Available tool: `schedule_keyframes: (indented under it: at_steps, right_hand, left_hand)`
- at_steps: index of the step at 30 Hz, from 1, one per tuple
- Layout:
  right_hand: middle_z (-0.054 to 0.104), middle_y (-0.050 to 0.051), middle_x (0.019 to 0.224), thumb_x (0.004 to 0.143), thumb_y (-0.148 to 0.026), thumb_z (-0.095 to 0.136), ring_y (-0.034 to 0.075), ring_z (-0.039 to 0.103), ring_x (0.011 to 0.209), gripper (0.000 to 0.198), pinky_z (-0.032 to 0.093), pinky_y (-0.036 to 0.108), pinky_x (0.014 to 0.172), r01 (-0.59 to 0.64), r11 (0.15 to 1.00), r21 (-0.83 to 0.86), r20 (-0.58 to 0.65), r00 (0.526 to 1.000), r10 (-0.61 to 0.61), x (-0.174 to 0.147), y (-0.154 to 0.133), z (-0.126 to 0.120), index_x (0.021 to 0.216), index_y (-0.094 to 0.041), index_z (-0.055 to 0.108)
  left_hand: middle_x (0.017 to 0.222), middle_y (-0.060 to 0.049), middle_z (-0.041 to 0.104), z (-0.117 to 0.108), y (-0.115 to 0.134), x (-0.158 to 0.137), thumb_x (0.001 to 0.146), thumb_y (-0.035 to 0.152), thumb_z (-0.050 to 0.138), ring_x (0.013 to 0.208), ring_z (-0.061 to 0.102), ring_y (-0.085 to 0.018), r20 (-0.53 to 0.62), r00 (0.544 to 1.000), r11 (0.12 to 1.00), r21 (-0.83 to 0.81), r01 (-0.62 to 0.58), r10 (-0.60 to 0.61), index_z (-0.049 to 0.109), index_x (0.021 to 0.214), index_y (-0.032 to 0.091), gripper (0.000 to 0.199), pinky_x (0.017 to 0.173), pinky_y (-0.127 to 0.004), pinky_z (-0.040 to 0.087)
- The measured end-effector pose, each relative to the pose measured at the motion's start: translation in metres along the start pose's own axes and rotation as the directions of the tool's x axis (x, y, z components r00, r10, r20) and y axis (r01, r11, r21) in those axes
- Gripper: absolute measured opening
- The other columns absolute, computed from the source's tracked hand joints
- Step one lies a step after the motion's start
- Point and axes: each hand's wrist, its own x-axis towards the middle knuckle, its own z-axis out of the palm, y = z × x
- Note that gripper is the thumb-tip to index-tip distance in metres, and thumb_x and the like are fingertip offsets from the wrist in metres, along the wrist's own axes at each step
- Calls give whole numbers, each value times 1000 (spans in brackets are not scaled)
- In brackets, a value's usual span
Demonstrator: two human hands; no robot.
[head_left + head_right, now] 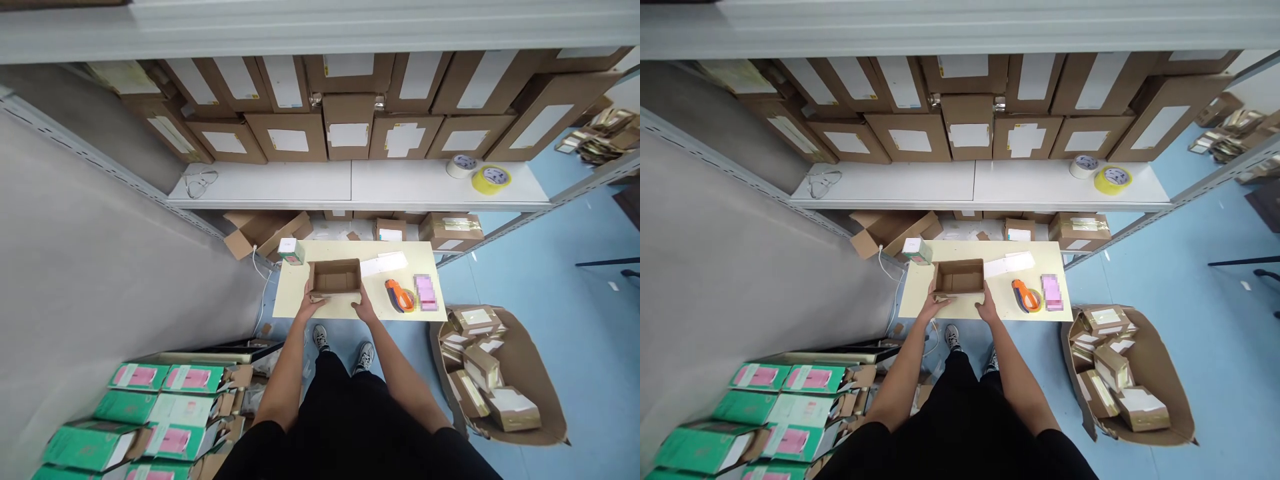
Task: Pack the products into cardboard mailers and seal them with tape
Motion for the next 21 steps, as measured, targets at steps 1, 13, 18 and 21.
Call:
schedule_keyframes:
  at_steps: [1, 13, 18, 21]
  right_hand:
    - [42, 11, 167, 73, -24, 55, 24, 37, 156, 94, 40, 48, 120, 1, 1000, -4, 27, 1000, -1, -2, 4, 0, 164, -21, 33]
    - [56, 8, 156, 99, -29, 44, 23, 49, 147, 47, 43, 44, 121, 392, 911, 128, -188, 912, -365, -2, -84, -18, 142, -27, 64]
    - [50, 9, 161, 96, -31, 59, 31, 31, 158, 46, 29, 54, 129, 339, 913, -224, 26, 939, -343, 29, -81, -18, 141, -24, 66]
    - [29, 9, 173, 84, -36, 78, 38, 15, 162, 79, 25, 60, 128, 195, 879, -434, 109, 980, -164, 33, -54, -27, 157, -26, 50]
  left_hand:
    - [168, -17, 38, 1, -3, -2, 79, 29, 82, 152, 43, -29, 2, 1000, 1000, -13, 11, -11, -1, 170, 28, 123, 122, -47, 39]
    - [145, -10, 63, -17, 73, -16, 104, 35, 41, 137, 57, -29, -133, 913, 905, 250, -344, 384, 60, 148, 24, 49, 116, -46, 49]
    - [142, -10, 67, -13, 80, 10, 101, 31, 52, 147, 48, -32, 168, 921, 802, 454, -389, 352, 71, 133, 21, 40, 126, -53, 36]
    - [164, -10, 47, -22, 52, 13, 84, 36, 79, 161, 18, -41, 97, 960, 730, 631, -263, 262, 64, 143, 23, 62, 130, -63, 22]
